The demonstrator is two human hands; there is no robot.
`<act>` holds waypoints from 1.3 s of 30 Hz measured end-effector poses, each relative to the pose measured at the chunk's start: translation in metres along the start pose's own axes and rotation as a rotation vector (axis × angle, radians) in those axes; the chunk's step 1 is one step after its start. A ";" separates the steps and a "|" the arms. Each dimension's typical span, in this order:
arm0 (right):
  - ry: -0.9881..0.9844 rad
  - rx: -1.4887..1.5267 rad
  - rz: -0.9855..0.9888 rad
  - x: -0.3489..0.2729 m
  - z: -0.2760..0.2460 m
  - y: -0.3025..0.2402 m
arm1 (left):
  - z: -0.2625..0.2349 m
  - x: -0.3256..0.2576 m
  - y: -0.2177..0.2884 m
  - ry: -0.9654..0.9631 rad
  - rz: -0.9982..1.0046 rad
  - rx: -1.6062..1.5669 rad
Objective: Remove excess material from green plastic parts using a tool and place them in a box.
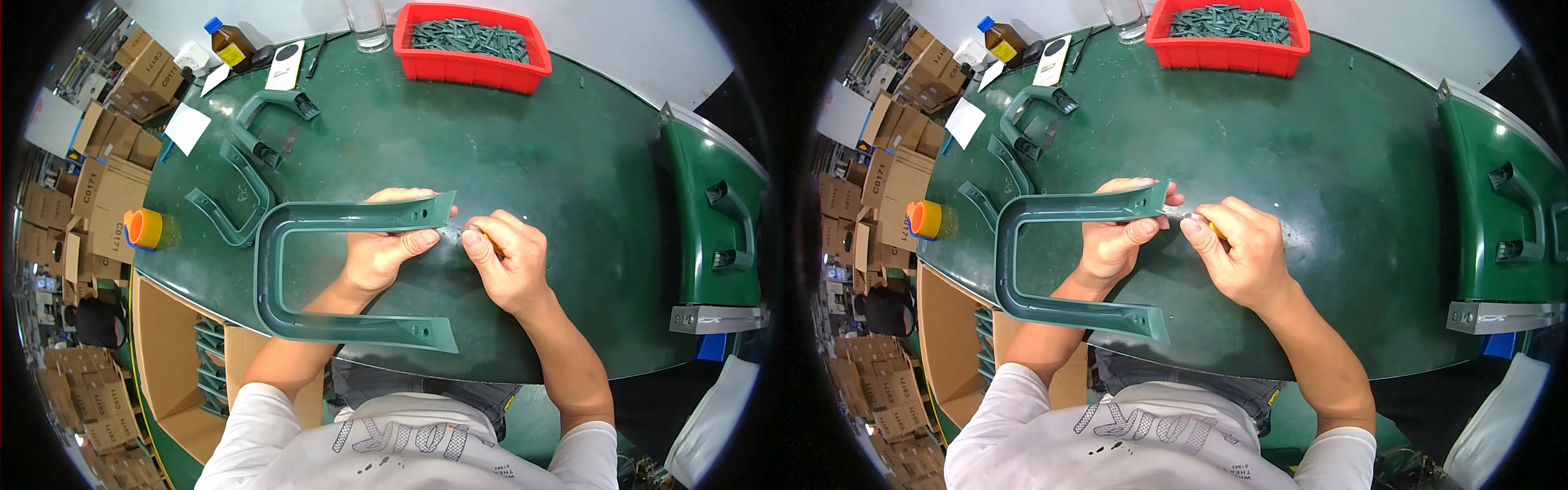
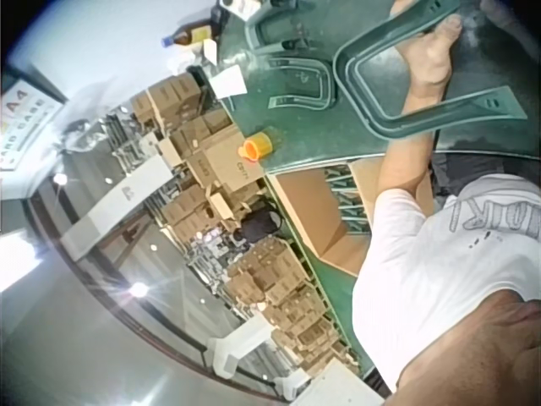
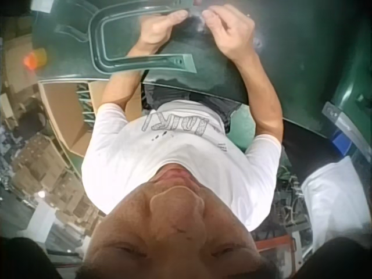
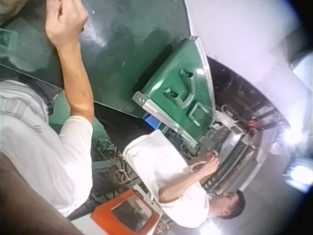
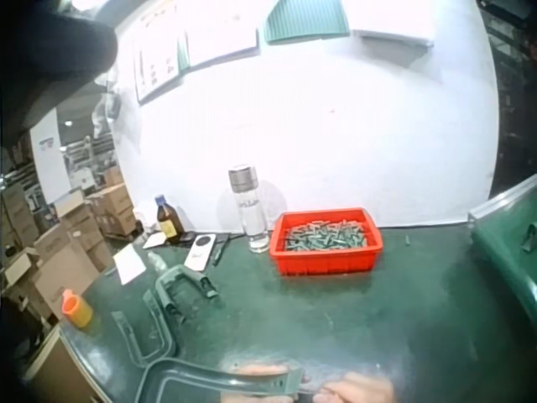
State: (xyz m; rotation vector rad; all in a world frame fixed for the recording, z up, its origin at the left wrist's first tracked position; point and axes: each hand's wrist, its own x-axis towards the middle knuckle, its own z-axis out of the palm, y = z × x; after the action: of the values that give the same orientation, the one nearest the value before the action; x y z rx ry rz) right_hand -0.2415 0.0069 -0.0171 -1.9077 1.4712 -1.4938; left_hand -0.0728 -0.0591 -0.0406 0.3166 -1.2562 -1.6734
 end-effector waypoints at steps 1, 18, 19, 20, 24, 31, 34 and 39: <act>0.003 0.000 -0.003 0.000 0.000 0.000 | 0.001 0.000 0.000 0.002 -0.001 0.002; 0.136 -0.079 -0.030 0.003 -0.002 0.004 | -0.001 -0.006 -0.006 -0.046 -0.045 -0.002; 0.153 -0.085 -0.019 0.003 -0.002 0.004 | 0.000 -0.006 -0.006 -0.033 -0.070 -0.018; 0.169 -0.091 -0.007 0.002 -0.001 0.004 | 0.001 -0.006 -0.006 -0.021 -0.078 -0.026; 0.207 -0.146 0.128 0.004 -0.002 0.002 | 0.005 -0.004 0.001 -0.125 -0.047 0.054; -0.049 0.439 0.597 0.016 -0.028 0.001 | 0.004 -0.001 0.000 -0.164 -0.087 0.066; -0.232 0.722 0.643 0.013 -0.026 -0.003 | -0.004 0.002 0.003 -0.149 -0.079 0.047; -0.453 0.732 0.697 0.011 -0.031 -0.006 | -0.008 0.001 -0.002 -0.190 -0.068 0.083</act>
State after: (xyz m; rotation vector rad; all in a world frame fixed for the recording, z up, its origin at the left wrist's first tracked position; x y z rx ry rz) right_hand -0.2651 0.0102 0.0057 -1.0354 1.0075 -0.9740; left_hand -0.0687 -0.0650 -0.0454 0.2575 -1.4734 -1.7441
